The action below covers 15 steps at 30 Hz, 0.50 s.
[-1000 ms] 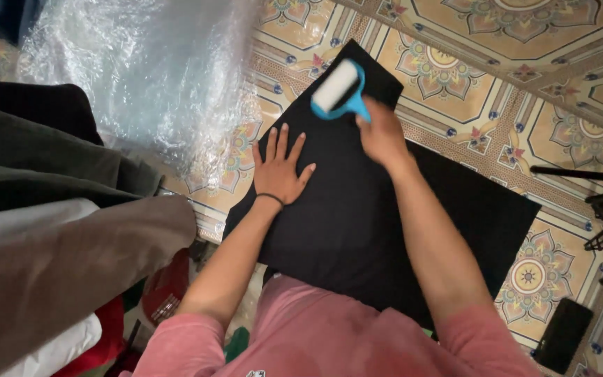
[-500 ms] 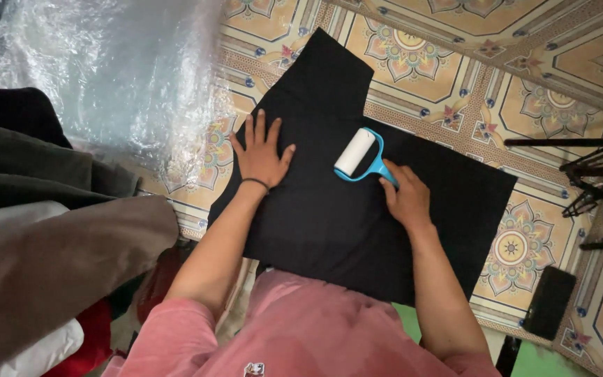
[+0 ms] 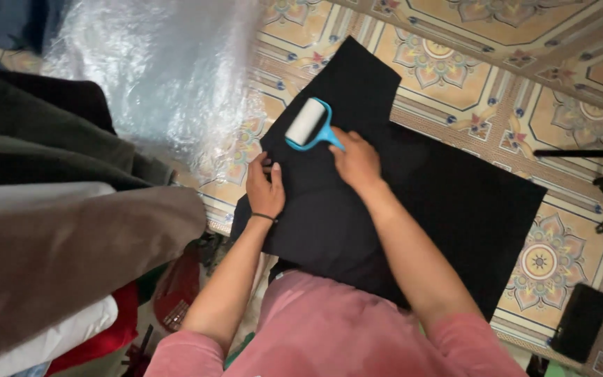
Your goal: The person uses a lint roller on a black t-shirt laid on a table, then folds the t-shirt in half lengthwise and continues to roll it. The person folds the t-shirt again into a compact rectangle and smooths it with the lint roller before setting it down.
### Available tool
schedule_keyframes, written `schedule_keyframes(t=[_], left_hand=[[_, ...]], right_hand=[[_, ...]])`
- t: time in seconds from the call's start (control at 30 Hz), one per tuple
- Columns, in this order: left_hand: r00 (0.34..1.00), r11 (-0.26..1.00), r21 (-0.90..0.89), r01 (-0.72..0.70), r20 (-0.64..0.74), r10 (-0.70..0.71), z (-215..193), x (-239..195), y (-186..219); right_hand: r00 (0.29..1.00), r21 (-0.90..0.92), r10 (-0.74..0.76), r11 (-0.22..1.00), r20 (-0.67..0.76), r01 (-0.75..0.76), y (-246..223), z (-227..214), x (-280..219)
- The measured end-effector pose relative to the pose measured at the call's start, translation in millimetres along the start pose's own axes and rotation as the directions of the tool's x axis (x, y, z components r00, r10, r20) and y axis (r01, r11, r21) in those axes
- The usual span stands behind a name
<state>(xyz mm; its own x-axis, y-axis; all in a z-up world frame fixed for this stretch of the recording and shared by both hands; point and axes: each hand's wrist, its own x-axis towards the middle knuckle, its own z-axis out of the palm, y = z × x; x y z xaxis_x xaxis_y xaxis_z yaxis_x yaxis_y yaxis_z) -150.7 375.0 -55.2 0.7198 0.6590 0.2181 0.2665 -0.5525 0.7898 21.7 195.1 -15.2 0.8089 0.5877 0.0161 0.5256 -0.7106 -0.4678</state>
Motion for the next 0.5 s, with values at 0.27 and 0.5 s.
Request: schedule_keyframes(t=[0.27, 0.5], left_hand=[[0.998, 0.988, -0.152, -0.028, -0.054, 0.02, -9.0, -0.7, -0.9], [0.986, 0.921, 0.356, -0.159, 0.004, 0.168, 7.8, -4.2, -4.0]], right_hand=[[0.976, 0.048, 0.002, 0.999, 0.219, -0.013, -70.9, -5.5, 7.8], [0.986, -0.037, 0.032, 0.999, 0.161, -0.026, 6.3, -46.9, -55.5]])
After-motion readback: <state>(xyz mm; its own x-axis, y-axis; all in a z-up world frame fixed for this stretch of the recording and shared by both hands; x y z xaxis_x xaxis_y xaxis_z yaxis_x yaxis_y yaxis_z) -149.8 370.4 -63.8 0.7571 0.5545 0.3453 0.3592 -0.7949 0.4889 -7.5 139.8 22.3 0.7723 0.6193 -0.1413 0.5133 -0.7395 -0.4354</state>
